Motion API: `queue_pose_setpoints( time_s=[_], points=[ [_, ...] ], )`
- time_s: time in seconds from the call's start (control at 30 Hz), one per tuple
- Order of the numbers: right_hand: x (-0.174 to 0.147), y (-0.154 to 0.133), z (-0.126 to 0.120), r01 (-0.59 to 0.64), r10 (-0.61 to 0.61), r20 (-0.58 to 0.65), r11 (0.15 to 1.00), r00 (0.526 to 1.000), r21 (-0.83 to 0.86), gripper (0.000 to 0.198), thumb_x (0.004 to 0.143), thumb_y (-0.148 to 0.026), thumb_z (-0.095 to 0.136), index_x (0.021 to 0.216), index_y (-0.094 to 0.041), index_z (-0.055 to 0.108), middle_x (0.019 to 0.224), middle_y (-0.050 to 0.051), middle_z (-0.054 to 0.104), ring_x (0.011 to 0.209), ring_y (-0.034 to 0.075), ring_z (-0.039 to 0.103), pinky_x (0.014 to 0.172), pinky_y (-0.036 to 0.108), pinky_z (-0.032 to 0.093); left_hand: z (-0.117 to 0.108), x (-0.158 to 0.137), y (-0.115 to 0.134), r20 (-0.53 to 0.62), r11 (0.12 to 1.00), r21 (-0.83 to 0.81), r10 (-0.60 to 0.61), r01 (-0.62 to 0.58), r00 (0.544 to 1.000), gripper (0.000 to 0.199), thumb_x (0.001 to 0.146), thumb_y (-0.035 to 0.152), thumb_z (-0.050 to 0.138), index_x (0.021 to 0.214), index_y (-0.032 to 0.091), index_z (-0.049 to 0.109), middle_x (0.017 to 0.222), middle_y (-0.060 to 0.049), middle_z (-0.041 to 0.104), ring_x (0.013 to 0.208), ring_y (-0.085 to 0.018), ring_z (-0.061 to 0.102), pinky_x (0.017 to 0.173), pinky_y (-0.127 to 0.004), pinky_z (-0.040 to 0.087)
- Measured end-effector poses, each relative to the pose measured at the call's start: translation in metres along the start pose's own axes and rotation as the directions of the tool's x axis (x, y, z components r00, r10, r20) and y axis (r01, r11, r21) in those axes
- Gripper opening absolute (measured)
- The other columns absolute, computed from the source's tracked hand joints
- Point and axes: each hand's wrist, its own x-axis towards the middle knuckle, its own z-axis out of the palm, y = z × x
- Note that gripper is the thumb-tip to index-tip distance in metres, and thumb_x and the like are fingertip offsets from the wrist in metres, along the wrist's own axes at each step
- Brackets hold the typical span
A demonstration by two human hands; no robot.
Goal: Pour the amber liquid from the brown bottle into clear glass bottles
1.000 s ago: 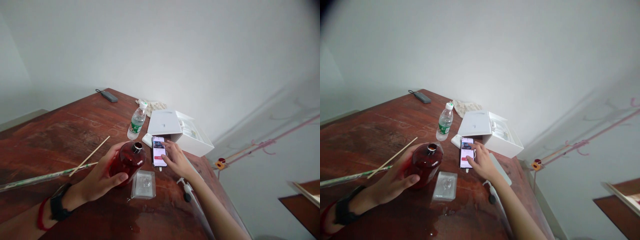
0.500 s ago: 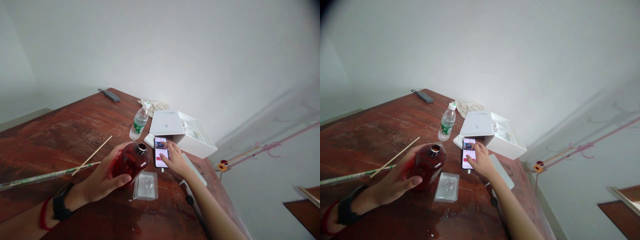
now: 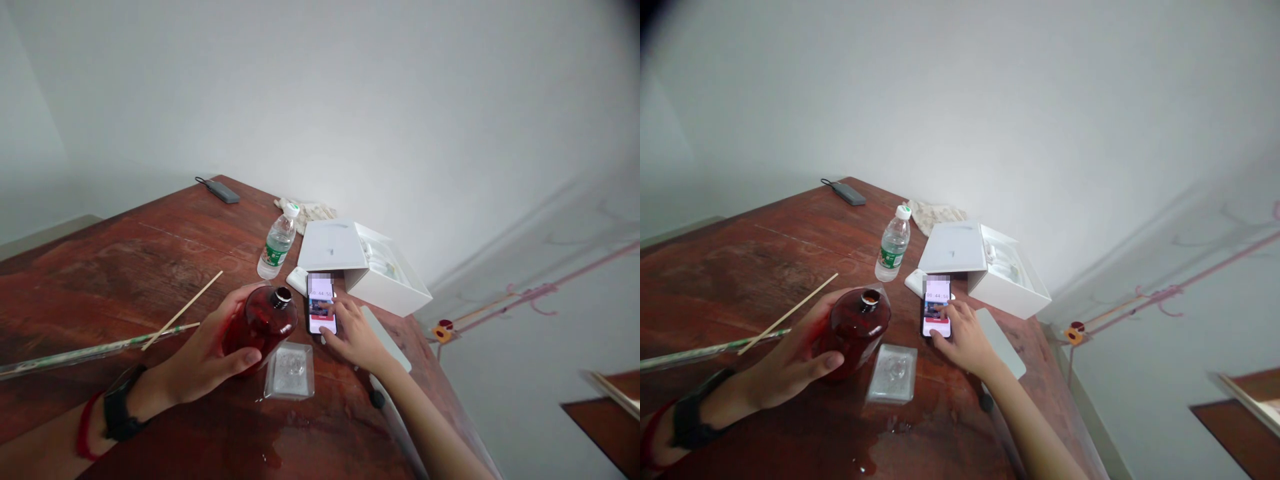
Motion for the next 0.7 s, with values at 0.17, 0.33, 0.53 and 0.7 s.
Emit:
queue_pose_setpoints(
  time_s=[0.17,0.33,0.53,0.7],
  points=[
    [-0.002,-0.002,-0.004,-0.012,0.012,0.003,1.0,1.0,0.011,0.027,0.102,-0.037,0.063,0.125,-0.023,0.066,0.123,0.014,0.073,0.125,0.035,0.064,0.104,0.049,0.051,0.001,0.001,-0.001,0.007,1.0,0.001,0.013,-0.013,1.0,0.072,0.099,0.056,0.079,0.159,0.029,0.05,0.157,-0.013,0.064,0.141,-0.036,0.064,0.12,-0.047,0.053],
    [0.01,0.002,-0.005,-0.069,0.07,-0.02,0.997,0.997,0.024,0.013,0.101,-0.037,0.065,0.104,-0.024,0.063,0.117,0.012,0.072,0.111,0.032,0.067,0.096,0.043,0.052,0.0,0.002,-0.001,0.025,1.0,-0.004,0.0,0.0,1.0,0.074,0.1,0.058,0.077,0.161,0.029,0.048,0.156,-0.013,0.064,0.141,-0.036,0.064,0.121,-0.05,0.053],
    [0.028,0.013,-0.001,-0.092,0.096,-0.054,0.994,0.994,0.067,0.007,0.1,-0.029,0.063,0.103,-0.025,0.058,0.118,0.012,0.072,0.116,0.031,0.066,0.099,0.044,0.051,-0.002,0.001,-0.002,0.0,1.0,0.017,0.002,-0.002,1.0,0.073,0.098,0.058,0.079,0.159,0.028,0.052,0.154,-0.014,0.064,0.142,-0.038,0.063,0.122,-0.051,0.051],
    [0.042,0.027,0.005,-0.096,0.106,-0.084,0.988,0.991,0.122,0.016,0.094,-0.015,0.055,0.105,-0.025,0.06,0.116,0.011,0.073,0.119,0.031,0.065,0.103,0.045,0.05,0.0,0.001,-0.002,0.007,1.0,-0.02,-0.002,0.003,1.0,0.071,0.099,0.056,0.079,0.159,0.03,0.051,0.156,-0.013,0.064,0.143,-0.036,0.062,0.122,-0.047,0.051]
  ],
)
